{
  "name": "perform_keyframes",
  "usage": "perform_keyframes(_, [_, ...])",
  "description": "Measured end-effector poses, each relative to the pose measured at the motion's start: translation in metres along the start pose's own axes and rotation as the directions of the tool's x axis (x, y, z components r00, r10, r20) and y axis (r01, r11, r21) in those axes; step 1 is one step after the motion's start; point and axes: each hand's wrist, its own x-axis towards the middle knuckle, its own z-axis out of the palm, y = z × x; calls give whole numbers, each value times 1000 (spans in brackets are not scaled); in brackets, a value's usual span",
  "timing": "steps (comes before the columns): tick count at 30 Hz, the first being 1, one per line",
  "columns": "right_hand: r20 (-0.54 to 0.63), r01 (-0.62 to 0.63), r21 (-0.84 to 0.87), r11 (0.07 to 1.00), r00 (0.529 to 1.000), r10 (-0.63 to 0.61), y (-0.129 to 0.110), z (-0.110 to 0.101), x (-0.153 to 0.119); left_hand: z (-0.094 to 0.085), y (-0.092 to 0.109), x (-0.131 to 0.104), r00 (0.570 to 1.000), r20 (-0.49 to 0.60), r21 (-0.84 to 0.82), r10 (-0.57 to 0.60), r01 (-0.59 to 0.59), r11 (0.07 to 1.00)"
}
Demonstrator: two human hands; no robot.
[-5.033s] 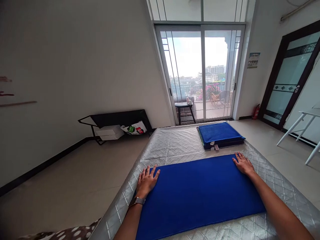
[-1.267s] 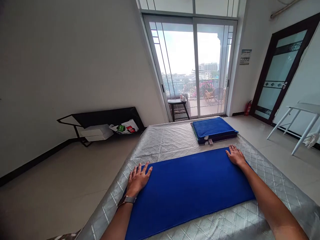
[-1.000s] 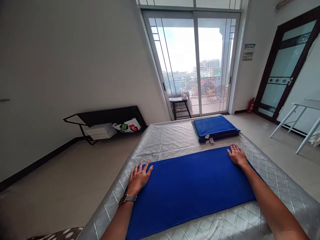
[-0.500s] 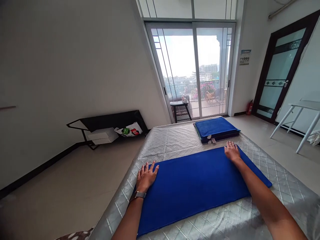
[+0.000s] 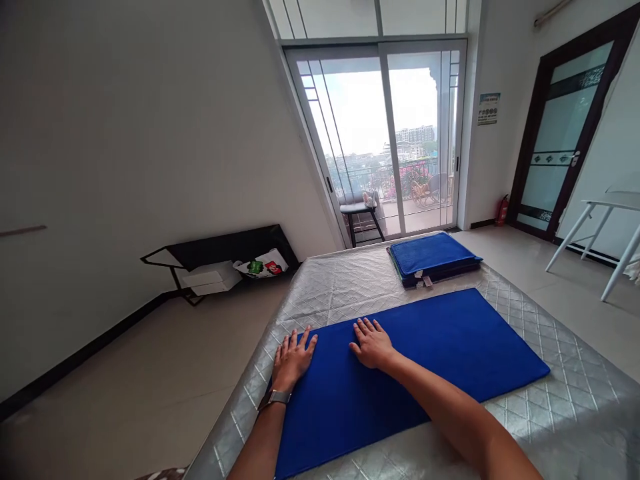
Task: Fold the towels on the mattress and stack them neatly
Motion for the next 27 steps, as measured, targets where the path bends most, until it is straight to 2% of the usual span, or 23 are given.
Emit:
perform_keyframes(2, [1, -42, -28, 999, 999, 42, 31, -15, -14, 1, -2, 0, 1000, 5, 0, 2, -2, 1000])
perform_keyframes(5, [-24, -214, -113, 970, 977, 212, 100, -47, -49, 1, -2, 0, 1000, 4, -14, 8, -7, 1000])
perform_keyframes(6, [-51, -297, -144, 944, 955, 293, 127, -58, -62, 0, -2, -1, 1000, 4, -19, 8, -8, 1000])
perform_keyframes(9, [-128, -527, -218, 821, 850, 511, 202, -86, -98, -2, -1, -2, 1000, 11, -34, -2, 2, 999])
perform_keyframes(12, [-176, -612, -248, 751, 790, 587, 247, -96, -119, -4, -1, -3, 1000, 15, -40, -11, 12, 999])
perform_keyframes(14, [-200, -628, -256, 735, 778, 595, 257, -95, -122, -6, 0, -3, 1000, 19, -32, -13, 14, 999])
perform_keyframes(18, [-226, -637, -250, 729, 771, 596, 253, -90, -120, -11, 2, -5, 999, 32, -24, -16, 17, 1000])
perform_keyframes(25, [-311, -736, -179, 653, 672, 672, 253, -88, -119, -9, 2, -4, 1000, 23, -41, -17, 18, 999])
perform_keyframes(27, [-296, -718, -171, 674, 690, 660, 252, -91, -120, -9, 2, -5, 1000, 24, -34, -14, 15, 999])
